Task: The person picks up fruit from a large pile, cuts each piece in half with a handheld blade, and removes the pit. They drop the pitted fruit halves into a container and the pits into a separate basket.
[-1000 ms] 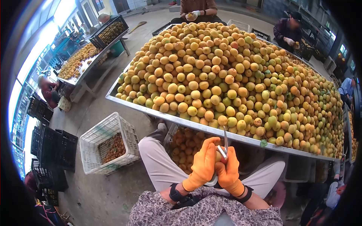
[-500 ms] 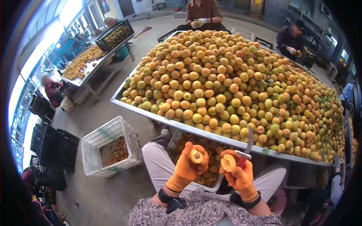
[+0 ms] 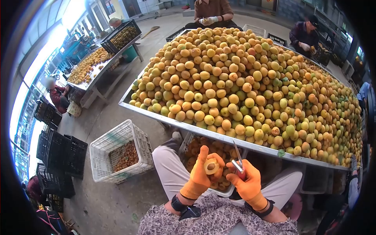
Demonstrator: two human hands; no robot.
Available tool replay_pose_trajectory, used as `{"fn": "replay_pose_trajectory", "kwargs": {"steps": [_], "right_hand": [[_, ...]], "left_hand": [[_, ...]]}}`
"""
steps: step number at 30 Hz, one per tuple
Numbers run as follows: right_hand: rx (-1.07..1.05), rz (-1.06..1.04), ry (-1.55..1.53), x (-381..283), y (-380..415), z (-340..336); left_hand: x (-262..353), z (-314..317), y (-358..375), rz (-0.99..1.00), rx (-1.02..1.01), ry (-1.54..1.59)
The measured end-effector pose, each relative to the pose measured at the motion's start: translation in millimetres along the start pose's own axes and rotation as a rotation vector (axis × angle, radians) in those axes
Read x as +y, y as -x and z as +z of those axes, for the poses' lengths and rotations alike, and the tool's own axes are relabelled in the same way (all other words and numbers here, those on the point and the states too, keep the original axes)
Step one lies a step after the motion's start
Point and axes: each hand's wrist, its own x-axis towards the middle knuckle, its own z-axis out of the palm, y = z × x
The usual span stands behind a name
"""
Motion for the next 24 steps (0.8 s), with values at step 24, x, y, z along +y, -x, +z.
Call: {"fn": "replay_pose_trajectory", "kwargs": {"steps": [24], "right_hand": [[-0.141,-0.314,0.488,56.0,-2.0,-22.8]], "left_hand": [[-72.4,0.8,-23.0,-0.252,0.209,0.041]]}}
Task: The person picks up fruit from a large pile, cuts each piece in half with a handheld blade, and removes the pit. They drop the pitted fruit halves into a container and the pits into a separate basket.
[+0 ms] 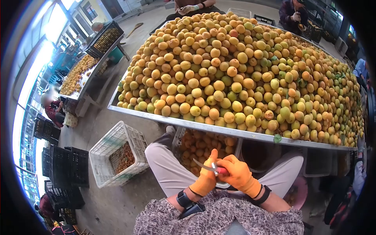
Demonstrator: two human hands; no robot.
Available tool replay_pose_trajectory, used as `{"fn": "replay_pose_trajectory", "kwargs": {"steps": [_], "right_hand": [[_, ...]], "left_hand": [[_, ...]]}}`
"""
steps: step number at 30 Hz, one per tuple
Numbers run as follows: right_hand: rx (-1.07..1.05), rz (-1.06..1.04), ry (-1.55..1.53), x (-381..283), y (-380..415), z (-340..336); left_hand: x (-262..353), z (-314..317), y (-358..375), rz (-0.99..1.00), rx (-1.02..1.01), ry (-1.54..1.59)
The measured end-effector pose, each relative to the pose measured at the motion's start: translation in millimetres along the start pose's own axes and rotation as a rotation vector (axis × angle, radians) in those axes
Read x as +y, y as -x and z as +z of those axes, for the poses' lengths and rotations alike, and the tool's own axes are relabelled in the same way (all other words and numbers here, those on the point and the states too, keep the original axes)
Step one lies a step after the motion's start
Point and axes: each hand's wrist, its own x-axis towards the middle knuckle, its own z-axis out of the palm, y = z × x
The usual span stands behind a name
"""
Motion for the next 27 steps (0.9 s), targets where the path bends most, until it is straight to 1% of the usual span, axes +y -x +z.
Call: {"fn": "replay_pose_trajectory", "kwargs": {"steps": [1,2,4,5,6,8,9,10,12,13,15,16,18,19,20,21,22,23,24,25,26,27], "right_hand": [[-0.051,-0.001,0.054,2.2,3.2,0.0],[-0.107,-0.004,0.109,5.0,6.3,-0.6],[-0.116,0.019,0.141,10.9,14.2,1.1],[-0.12,0.026,0.177,14.8,15.4,1.7],[-0.128,0.016,0.175,18.6,18.2,2.0],[-0.091,-0.008,0.179,27.3,28.3,3.6],[-0.047,-0.03,0.191,36.5,31.7,3.8],[-0.014,0.013,0.139,41.3,32.5,2.6],[-0.026,0.049,0.124,39.3,33.4,-2.8],[-0.031,0.049,0.119,37.8,34.3,-5.0],[-0.037,0.066,0.055,34.8,32.6,-12.4],[-0.038,0.064,0.054,29.7,30.5,-20.8],[0.191,0.042,0.151,14.9,25.1,-42.4],[0.301,0.012,0.189,12.8,25.4,-51.5],[0.414,-0.018,0.228,13.8,26.0,-60.9],[0.421,0.034,0.275,17.7,28.4,-71.1],[0.425,0.089,0.323,22.9,31.9,-78.8],[0.453,0.227,0.392,28.7,31.9,-81.5],[0.539,0.247,0.453,40.7,32.5,-81.8],[0.583,0.273,0.458,54.5,38.3,-84.8],[0.625,0.3,0.461,61.7,45.0,-86.0],[0.626,0.295,0.459,59.2,46.4,-85.8]], "left_hand": [[-2.6,0.3,-1.1,-0.083,0.043,0.032],[-6.3,0.1,-3.1,-0.09,0.047,0.036],[-14.5,-1.6,-6.6,-0.128,0.092,0.03],[-11.8,8.9,-4.8,-0.167,0.163,0.036],[-19.7,8.0,-9.9,-0.159,0.168,0.043],[-38.6,-1.2,-19.2,-0.165,0.146,0.006],[-37.4,8.5,-7.0,-0.021,0.056,-0.177],[-48.4,11.5,-6.5,-0.103,0.089,-0.137],[-39.6,19.5,-2.9,-0.174,0.042,-0.08],[-37.9,18.9,-2.9,-0.174,0.049,-0.077],[-33.6,18.6,-5.0,-0.254,0.043,-0.135],[-29.0,16.1,-5.9,-0.252,0.044,-0.134],[-16.5,3.3,-4.8,-0.178,-0.171,-0.276],[-10.5,-3.8,-4.3,-0.134,-0.182,-0.278],[-7.2,-10.2,-3.8,-0.135,-0.179,-0.282],[-4.4,-16.9,-3.6,-0.097,-0.119,-0.354],[-3.3,-25.2,-3.3,-0.061,-0.059,-0.425],[-3.8,-36.9,-6.6,-0.059,-0.029,-0.465],[-4.6,-47.4,-13.7,-0.056,-0.034,-0.469],[-4.3,-57.0,-23.2,-0.012,0.001,-0.448],[-2.4,-67.1,-31.7,0.031,0.039,-0.424],[4.2,-77.8,-39.6,0.049,0.052,-0.478]]}}
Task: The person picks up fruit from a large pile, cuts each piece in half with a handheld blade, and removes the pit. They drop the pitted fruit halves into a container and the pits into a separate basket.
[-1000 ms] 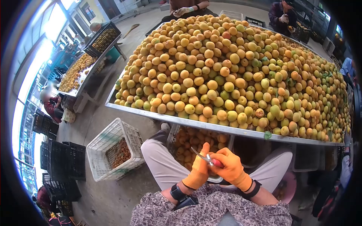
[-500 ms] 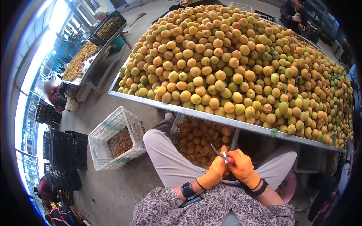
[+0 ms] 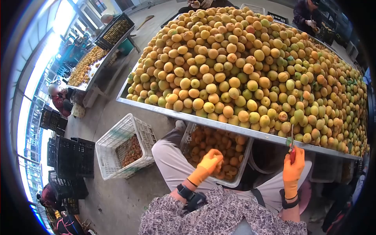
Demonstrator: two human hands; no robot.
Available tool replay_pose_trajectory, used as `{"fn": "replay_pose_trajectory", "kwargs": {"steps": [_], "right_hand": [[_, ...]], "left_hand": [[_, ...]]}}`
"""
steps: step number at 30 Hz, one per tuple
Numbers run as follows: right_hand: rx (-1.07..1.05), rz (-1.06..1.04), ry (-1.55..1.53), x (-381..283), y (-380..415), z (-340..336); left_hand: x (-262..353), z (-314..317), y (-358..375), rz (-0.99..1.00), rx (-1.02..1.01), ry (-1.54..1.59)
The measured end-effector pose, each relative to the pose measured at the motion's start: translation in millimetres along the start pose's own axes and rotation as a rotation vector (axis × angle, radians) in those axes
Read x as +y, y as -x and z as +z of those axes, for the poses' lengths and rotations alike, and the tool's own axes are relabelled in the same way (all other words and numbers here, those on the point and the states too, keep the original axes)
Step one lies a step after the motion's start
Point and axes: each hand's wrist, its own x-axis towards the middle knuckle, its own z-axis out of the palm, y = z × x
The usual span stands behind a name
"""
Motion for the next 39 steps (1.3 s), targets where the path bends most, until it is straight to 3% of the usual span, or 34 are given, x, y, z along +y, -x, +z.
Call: {"fn": "replay_pose_trajectory", "kwargs": {"steps": [1,3,5,6,9,11,13,14,16,19,22,24,28,30,31,33,34,35,38,39], "right_hand": [[-0.048,0.083,-0.067,-3.3,1.7,-2.5],[-0.079,0.173,-0.138,-10.6,4.3,-3.9],[-0.124,0.174,-0.147,-23.1,6.6,-2.2],[-0.138,0.253,-0.197,-32.8,6.8,-1.7],[-0.207,0.374,-0.328,-33.7,16.2,5.2],[-0.229,0.35,-0.341,-31.9,23.5,11.4],[-0.239,0.324,-0.351,-30.8,27.7,16.3],[-0.261,0.337,-0.375,-33.7,29.6,17.3],[-0.34,0.437,-0.441,-44.4,28.4,16.3],[-0.408,0.386,-0.421,-38.7,33.7,27.9],[-0.435,0.313,-0.408,-53.8,27.5,30.7],[-0.446,0.224,-0.395,-54.0,28.8,34.3],[-0.472,0.279,-0.421,-59.2,29.9,35.6],[-0.486,0.275,-0.437,-63.6,29.8,31.8],[-0.475,0.278,-0.432,-63.8,30.3,30.7],[-0.553,0.369,-0.519,-63.1,31.5,29.1],[-0.627,0.513,-0.611,-61.2,34.3,29.4],[-0.707,0.628,-0.663,-70.8,26.9,23.4],[-0.747,0.652,-0.722,-83.5,23.5,19.2],[-0.834,0.778,-0.813,-92.8,18.5,12.4]], "left_hand": [[-1.0,-7.7,-10.5,-0.047,0.107,0.043],[16.5,-26.7,-10.0,0.245,0.466,-0.677],[39.0,-46.2,-9.0,0.554,0.472,-0.488],[61.5,-49.0,2.3,0.531,0.487,-0.422],[108.8,-65.8,16.4,0.723,0.572,-0.229],[129.7,-73.6,23.2,0.61,0.599,-0.346],[112.1,-93.6,7.9,0.583,0.437,-0.577],[99.4,-99.5,1.9,0.559,0.366,-0.87],[67.6,-108.8,-15.7,0.288,0.107,-1.177],[-10.2,-117.6,-58.0,-0.074,-0.01,-1.667],[-47.2,-107.8,-69.7,-0.063,-0.195,-1.823],[-49.2,-99.0,-67.9,-0.151,-0.047,-1.768],[-76.0,-131.4,-81.8,-0.078,0.07,-1.665],[-68.5,-144.7,-73.9,0.174,0.046,-1.119],[-59.3,-136.9,-71.1,0.182,0.036,-1.123],[-25.4,-106.9,-48.5,-0.043,-0.054,-0.111],[-7.7,-91.5,-33.7,-0.013,-0.134,0.093],[-7.8,-88.0,-28.9,0.009,-0.248,0.196],[14.3,-51.1,4.2,0.09,-0.357,0.367],[21.5,-38.8,13.4,0.111,-0.409,0.422]]}}
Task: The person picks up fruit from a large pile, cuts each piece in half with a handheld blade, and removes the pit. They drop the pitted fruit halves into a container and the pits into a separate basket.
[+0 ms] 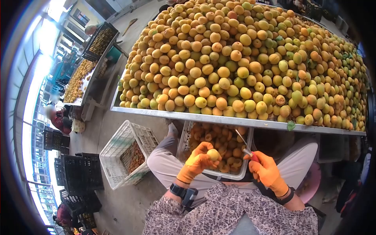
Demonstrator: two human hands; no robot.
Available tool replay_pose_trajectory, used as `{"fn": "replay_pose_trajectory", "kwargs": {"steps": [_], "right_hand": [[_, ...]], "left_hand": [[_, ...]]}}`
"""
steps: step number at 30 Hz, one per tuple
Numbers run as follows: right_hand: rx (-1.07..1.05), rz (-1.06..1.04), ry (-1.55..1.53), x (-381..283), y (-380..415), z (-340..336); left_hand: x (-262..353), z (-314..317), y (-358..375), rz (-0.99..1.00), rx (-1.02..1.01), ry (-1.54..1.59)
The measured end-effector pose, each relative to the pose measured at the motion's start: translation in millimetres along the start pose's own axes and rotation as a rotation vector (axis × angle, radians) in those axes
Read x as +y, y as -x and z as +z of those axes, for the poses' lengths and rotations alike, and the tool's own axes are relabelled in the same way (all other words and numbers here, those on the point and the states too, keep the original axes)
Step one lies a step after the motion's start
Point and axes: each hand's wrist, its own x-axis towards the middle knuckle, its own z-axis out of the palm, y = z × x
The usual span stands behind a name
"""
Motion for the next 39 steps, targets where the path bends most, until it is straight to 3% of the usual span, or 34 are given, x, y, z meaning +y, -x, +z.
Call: {"fn": "replay_pose_trajectory", "kwargs": {"steps": [1,5,7,12,16,25,27,39], "right_hand": [[-0.079,0.116,-0.109,-6.6,3.5,2.5],[-0.224,0.032,-0.195,4.8,13.0,10.5],[-0.229,0.02,-0.189,1.9,21.3,13.0],[-0.281,-0.006,-0.15,-12.8,36.5,9.2],[-0.304,-0.058,-0.135,-16.5,40.0,9.0],[-0.275,-0.097,-0.201,-11.7,46.1,16.7],[-0.178,-0.131,-0.275,-10.6,49.0,23.2],[-0.185,-0.304,-0.146,3.8,49.1,20.5]], "left_hand": [[2.8,19.8,4.1,0.0,-0.017,0.023],[6.5,54.9,8.3,0.018,-0.188,0.178],[9.4,69.8,9.6,0.073,-0.095,0.078],[6.8,97.3,5.7,0.181,-0.101,0.097],[-4.0,105.4,-3.6,0.242,-0.284,0.14],[-6.7,147.3,-0.1,0.153,-0.201,0.293],[-18.2,147.4,-3.9,0.166,-0.19,0.291],[-17.8,160.5,8.5,0.143,-0.174,0.318]]}}
